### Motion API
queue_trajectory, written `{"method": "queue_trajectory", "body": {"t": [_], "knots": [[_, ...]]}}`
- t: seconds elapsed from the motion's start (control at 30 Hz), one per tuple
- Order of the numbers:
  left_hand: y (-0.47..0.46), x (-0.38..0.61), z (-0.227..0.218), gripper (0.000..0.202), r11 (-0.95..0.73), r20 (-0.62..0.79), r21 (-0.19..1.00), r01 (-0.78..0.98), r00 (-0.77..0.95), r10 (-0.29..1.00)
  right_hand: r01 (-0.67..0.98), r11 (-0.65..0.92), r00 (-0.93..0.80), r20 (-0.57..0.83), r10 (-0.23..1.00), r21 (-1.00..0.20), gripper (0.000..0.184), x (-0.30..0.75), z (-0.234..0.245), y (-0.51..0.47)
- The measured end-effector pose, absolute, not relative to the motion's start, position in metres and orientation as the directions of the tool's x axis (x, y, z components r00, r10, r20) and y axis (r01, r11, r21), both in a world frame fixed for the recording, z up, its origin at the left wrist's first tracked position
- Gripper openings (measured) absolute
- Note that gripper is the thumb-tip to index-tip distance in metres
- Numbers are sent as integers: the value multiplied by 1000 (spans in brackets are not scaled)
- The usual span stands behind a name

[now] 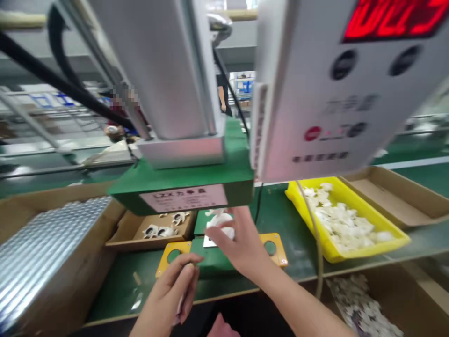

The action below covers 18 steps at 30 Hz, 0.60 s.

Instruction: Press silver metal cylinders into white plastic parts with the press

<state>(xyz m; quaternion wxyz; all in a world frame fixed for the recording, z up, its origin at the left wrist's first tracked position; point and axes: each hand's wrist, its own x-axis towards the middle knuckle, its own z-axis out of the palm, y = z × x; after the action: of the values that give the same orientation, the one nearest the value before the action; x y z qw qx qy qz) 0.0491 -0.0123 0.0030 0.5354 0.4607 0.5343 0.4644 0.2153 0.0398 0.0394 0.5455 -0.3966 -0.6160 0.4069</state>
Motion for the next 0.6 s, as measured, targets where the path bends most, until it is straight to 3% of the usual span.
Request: {"method": "queue_trajectory", "body": {"t": [0.13,0.27,0.37,0.43,0.5,0.53,0.6], "knots": [[-10,65,15,39,208,-219,960,-185,-37,975,-104,261,-119,272,955,-960,25,192,61,68],[-6,65,24,47,241,-260,949,-201,-71,963,-318,80,-259,167,951,-945,23,202,47,61],[0,68,27,48,251,-276,929,-271,-55,960,-353,13,-215,94,972,-936,26,237,31,49],[7,73,32,41,224,-258,904,-364,-49,965,-203,65,-93,86,992,-977,27,275,26,48],[18,80,38,31,169,-206,864,-475,-26,978,157,131,64,142,988,-979,28,324,27,56],[23,84,41,26,145,-171,836,-529,0,985,428,120,160,206,965,-896,30,349,29,63],[35,91,47,20,121,-93,779,-615,79,993,577,53,255,241,936,-815,29,399,31,80]]}}
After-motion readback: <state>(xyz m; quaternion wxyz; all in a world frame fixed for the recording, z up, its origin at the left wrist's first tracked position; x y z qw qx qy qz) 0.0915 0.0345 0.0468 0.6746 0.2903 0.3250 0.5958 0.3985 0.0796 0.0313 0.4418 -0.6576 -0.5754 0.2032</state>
